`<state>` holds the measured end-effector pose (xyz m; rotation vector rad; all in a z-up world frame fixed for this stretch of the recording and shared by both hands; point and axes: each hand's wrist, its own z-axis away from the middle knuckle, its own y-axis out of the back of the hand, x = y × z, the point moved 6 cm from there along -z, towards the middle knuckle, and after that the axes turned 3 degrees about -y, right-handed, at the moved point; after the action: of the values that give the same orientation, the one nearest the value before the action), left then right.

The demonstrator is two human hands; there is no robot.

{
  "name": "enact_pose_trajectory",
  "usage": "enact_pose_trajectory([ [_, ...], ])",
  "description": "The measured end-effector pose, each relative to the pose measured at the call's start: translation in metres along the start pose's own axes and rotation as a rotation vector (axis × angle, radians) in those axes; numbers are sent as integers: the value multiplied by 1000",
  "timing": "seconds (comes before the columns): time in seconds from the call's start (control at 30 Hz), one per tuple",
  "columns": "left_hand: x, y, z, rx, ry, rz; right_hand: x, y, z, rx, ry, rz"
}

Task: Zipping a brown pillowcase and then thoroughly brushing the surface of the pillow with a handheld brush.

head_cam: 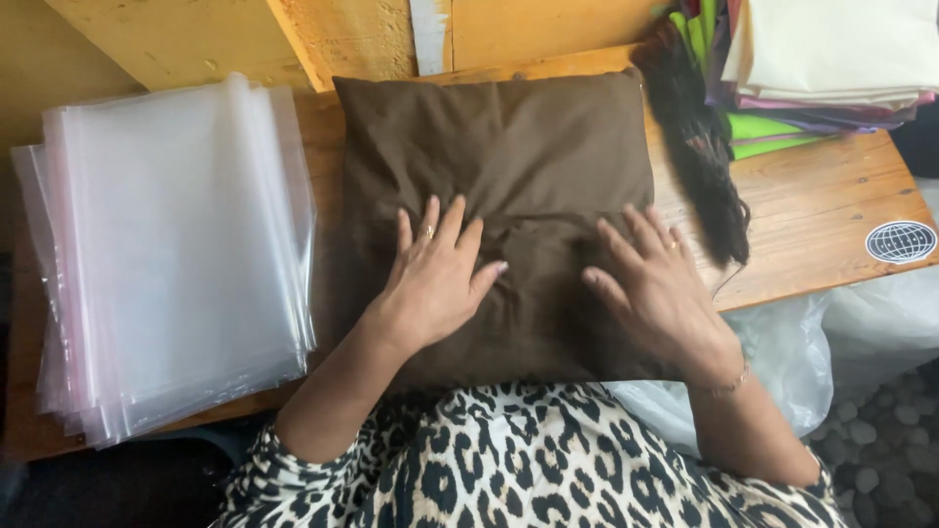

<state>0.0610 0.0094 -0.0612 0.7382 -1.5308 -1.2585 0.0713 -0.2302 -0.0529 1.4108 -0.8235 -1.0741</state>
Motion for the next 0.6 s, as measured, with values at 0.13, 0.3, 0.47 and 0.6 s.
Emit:
enact_pose_trajectory([
  [0.13, -9, 24, -42, 294, -75, -18, 3, -7, -66, 96, -9, -87],
  [0.3, -61, -26, -89, 11, 214, -110, 0, -45, -138, 57, -77, -16],
  [0.47, -69, -33, -103, -21, 271, -60, -13, -66, -149, 55, -42, 34],
  [0.6, -58, -45, -90, -21, 220, -86, -12, -69, -130, 6, 39, 98],
])
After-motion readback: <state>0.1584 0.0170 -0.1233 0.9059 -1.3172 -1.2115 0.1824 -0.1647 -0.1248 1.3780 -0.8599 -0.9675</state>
